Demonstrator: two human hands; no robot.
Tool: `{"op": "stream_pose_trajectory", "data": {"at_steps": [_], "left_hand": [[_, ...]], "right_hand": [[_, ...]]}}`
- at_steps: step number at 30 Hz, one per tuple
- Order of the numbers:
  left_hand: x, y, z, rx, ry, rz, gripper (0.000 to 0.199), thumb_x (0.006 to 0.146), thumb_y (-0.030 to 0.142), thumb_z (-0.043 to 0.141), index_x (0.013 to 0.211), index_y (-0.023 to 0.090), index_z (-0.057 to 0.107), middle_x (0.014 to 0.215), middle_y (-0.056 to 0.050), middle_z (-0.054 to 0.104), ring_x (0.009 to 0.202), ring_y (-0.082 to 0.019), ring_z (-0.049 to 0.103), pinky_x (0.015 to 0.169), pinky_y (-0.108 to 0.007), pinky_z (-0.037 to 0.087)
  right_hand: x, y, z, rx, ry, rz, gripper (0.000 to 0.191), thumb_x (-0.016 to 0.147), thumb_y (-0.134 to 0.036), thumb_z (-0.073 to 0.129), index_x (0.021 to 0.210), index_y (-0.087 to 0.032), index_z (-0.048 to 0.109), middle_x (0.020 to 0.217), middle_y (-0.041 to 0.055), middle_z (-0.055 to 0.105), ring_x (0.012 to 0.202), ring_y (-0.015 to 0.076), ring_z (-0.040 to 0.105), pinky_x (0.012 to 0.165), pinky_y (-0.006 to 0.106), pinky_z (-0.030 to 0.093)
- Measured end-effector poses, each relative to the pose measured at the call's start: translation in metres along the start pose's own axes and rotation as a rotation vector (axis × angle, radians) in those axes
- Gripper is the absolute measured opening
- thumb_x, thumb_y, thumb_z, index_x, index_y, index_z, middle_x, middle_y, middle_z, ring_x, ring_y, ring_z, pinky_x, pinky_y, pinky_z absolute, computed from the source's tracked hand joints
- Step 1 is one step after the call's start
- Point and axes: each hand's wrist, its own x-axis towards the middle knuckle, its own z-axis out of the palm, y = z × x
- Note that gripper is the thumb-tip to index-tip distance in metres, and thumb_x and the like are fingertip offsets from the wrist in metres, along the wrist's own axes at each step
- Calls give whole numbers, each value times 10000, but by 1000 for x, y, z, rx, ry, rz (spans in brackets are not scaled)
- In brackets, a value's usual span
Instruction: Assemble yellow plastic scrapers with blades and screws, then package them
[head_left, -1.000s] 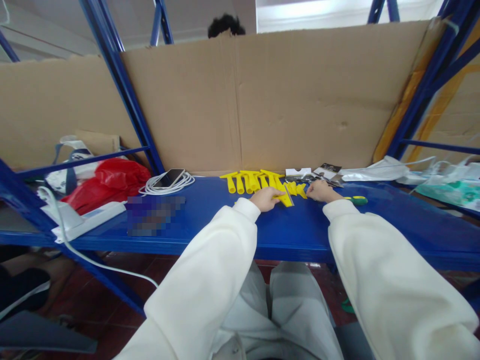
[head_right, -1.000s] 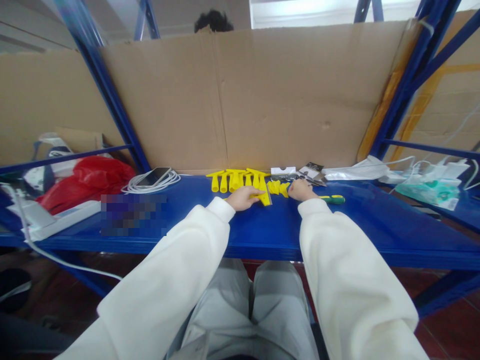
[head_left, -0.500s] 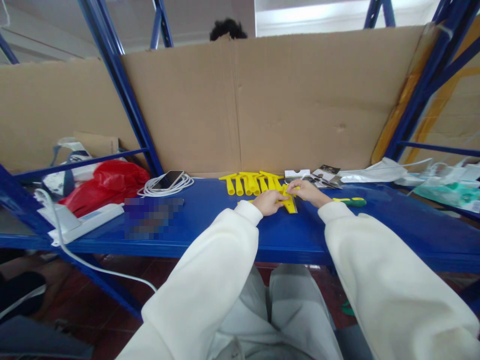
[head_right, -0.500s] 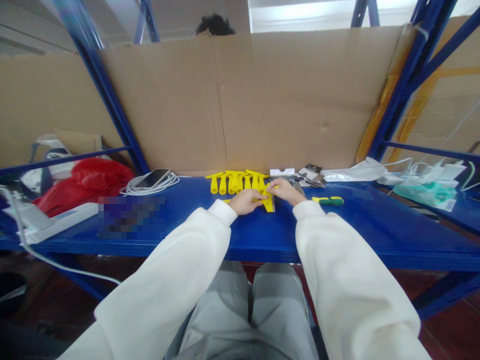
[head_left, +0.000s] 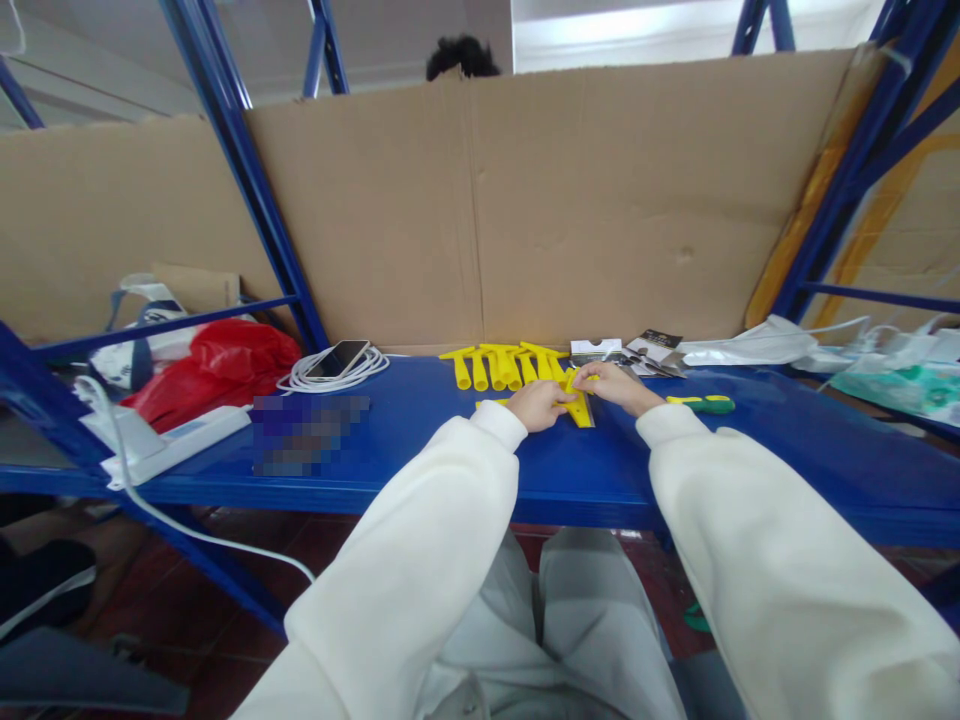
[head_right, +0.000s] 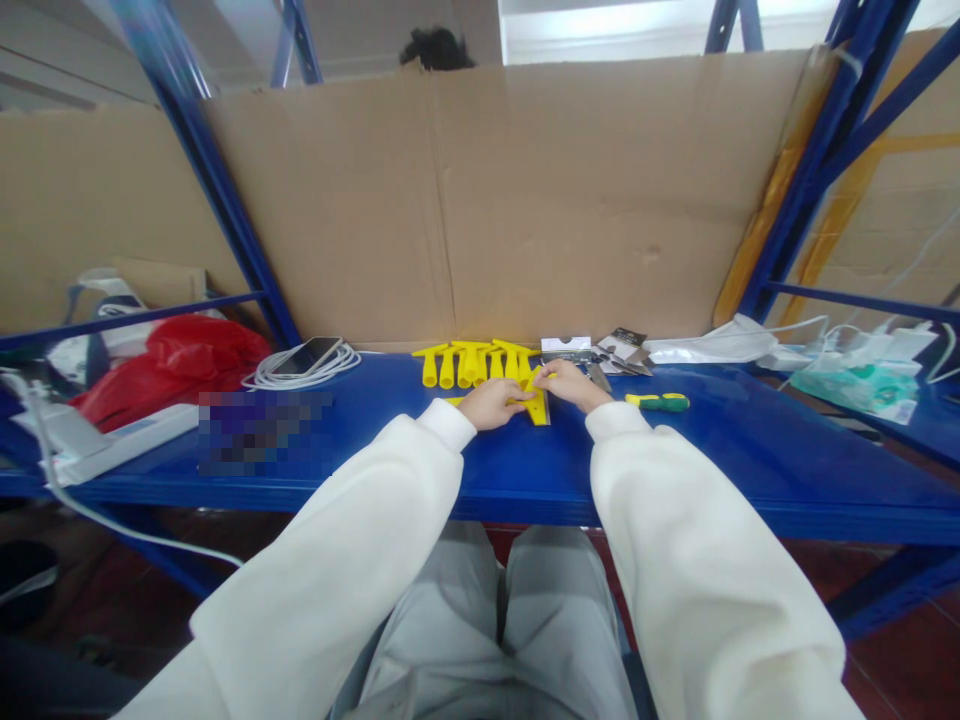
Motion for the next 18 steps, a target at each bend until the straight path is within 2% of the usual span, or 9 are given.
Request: {"op": "stream_pose_trajectory", "data": {"at_steps": [8, 14, 18], "left_hand": [[-1, 1, -1, -6, 9, -5, 323, 908, 197, 618, 1210, 232, 726, 1183, -71, 734, 1127, -212, 678, 1014, -314, 498], [0, 0, 0, -1, 10, 9, 336, 911, 195, 610, 1229, 219, 717, 1184, -81, 730, 1112, -211, 681, 1008, -314, 500], [0, 1, -1, -6, 58, 0, 343, 914, 183, 601, 1235, 229, 713, 1151, -73, 739, 1105, -211, 682, 998, -322, 510]], "right_hand": [[0, 2, 5, 30, 104, 77, 73, 639, -157, 651, 677, -195, 603, 761, 4, 657, 818, 176, 606, 882, 340, 479], [1, 4, 7, 73, 92, 84, 95, 654, -167, 655, 707, -198, 583, 781, 1, 640, 846, 181, 598, 895, 345, 472], [0, 1, 5, 129, 213, 119, 102, 706, -151, 643, 770, -195, 576, 839, 13, 648, 843, 161, 595, 874, 317, 480]]}}
